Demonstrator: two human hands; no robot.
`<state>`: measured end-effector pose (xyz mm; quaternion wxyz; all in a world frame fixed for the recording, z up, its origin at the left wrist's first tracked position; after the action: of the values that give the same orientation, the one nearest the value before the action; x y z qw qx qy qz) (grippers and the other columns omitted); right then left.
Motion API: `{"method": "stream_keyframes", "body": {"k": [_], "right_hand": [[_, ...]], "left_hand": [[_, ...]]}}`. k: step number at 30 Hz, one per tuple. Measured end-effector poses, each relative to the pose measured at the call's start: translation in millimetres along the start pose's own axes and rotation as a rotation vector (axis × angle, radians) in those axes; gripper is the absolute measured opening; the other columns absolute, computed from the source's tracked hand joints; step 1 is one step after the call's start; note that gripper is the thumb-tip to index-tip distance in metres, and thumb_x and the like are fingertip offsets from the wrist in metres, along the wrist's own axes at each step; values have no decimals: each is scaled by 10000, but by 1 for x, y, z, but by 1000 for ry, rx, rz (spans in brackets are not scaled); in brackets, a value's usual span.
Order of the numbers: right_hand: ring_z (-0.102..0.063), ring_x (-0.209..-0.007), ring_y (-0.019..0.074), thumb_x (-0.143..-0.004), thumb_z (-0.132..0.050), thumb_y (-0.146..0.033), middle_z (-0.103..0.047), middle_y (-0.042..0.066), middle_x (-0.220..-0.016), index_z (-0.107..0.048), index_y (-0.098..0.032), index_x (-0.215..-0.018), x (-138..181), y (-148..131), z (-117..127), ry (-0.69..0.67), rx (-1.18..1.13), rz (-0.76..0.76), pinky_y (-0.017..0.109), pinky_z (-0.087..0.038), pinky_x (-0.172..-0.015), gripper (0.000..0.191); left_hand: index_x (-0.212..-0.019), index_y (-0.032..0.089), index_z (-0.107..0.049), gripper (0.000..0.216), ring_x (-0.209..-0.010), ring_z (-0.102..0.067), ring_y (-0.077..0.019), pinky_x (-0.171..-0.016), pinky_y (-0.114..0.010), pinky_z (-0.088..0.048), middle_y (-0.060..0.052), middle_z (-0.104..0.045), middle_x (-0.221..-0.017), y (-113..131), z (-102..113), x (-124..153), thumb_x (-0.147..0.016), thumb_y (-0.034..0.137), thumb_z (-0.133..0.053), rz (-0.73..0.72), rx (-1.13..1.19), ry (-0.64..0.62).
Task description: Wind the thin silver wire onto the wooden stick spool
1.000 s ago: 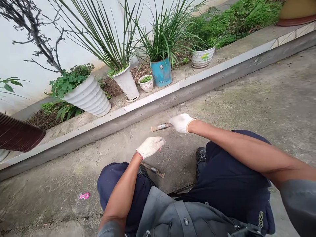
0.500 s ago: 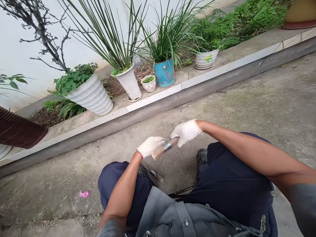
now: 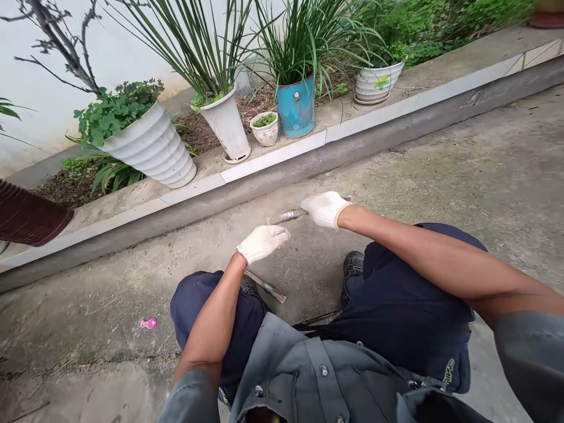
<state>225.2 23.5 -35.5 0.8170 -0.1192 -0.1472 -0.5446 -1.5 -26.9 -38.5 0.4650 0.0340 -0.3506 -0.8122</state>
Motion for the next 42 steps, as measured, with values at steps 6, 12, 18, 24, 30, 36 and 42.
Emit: {"method": "stream_keyframes", "body": {"k": [6, 12, 18, 24, 30, 36, 42], "right_hand": [[-644, -752, 212, -729, -706, -222, -706, 61, -811, -733, -188, -911, 11, -7, -17, -378, 27, 381, 326, -423, -725, 187], [-551, -614, 122, -771, -680, -389, -652, -34, -680, -649, -200, -872, 30, 2, -4, -448, -455, 517, 243, -332, -609, 217], [-625, -689, 145, -896, -593, -479, -731, 21, -784, -664, -190, -989, 17, 3, 11, -31, -606, 206, 232, -374, -626, 312], [-721, -931, 290, -910, -569, -213, -755, 178, -1027, -719, -148, -1103, -4, 7, 7, 154, -81, -65, 330, -461, -735, 253], [-709, -858, 268, -720, -698, -115, -754, 128, -928, -753, -167, -965, 9, -3, -9, -243, 108, 189, 346, -470, -744, 256], [-577, -604, 139, -745, -699, -357, -656, -23, -667, -672, -202, -869, 26, 5, -11, -516, -316, 512, 250, -364, -597, 200], [-607, -658, 139, -866, -605, -471, -726, 14, -771, -661, -202, -963, 19, 4, 8, -104, -580, 253, 235, -363, -609, 291]], "left_hand": [[-969, 193, -778, 401, -860, -647, -175, -752, -240, -441, -1, -742, -948, 0, 5, 2, -1009, 431, -458, -52, -93, 23], [-871, 179, -747, 399, -756, -623, -166, -726, -247, -455, 1, -702, -790, 0, -4, -1, -1004, 462, -501, -13, 60, 28], [-713, 188, -613, 472, -760, -637, -172, -774, -268, -444, -9, -689, -737, 0, -9, -5, -1052, 452, -417, 11, 99, 121], [-751, 194, -595, 385, -705, -609, -154, -694, -259, -394, 21, -654, -722, 4, -10, -1, -1041, 386, -427, 3, 13, 76], [-890, 197, -703, 342, -743, -619, -171, -703, -262, -404, -1, -685, -781, -2, -5, -1, -1034, 337, -427, -17, -105, 69], [-982, 205, -742, 342, -778, -644, -164, -725, -245, -430, 2, -719, -849, -8, -9, -3, -1030, 394, -460, -44, -29, 51], [-819, 188, -667, 412, -762, -638, -166, -729, -250, -437, 7, -693, -755, -3, -10, -4, -1033, 461, -446, 2, 89, 74]]}}
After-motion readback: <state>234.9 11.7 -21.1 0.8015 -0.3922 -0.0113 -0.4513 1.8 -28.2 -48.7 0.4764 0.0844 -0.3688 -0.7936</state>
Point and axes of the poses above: each hand's wrist, its own x-axis away from the middle knuckle, its own z-axis out of the back of the hand, y = z × x, the point moved 1 cm from there along -x, towards the middle knuckle
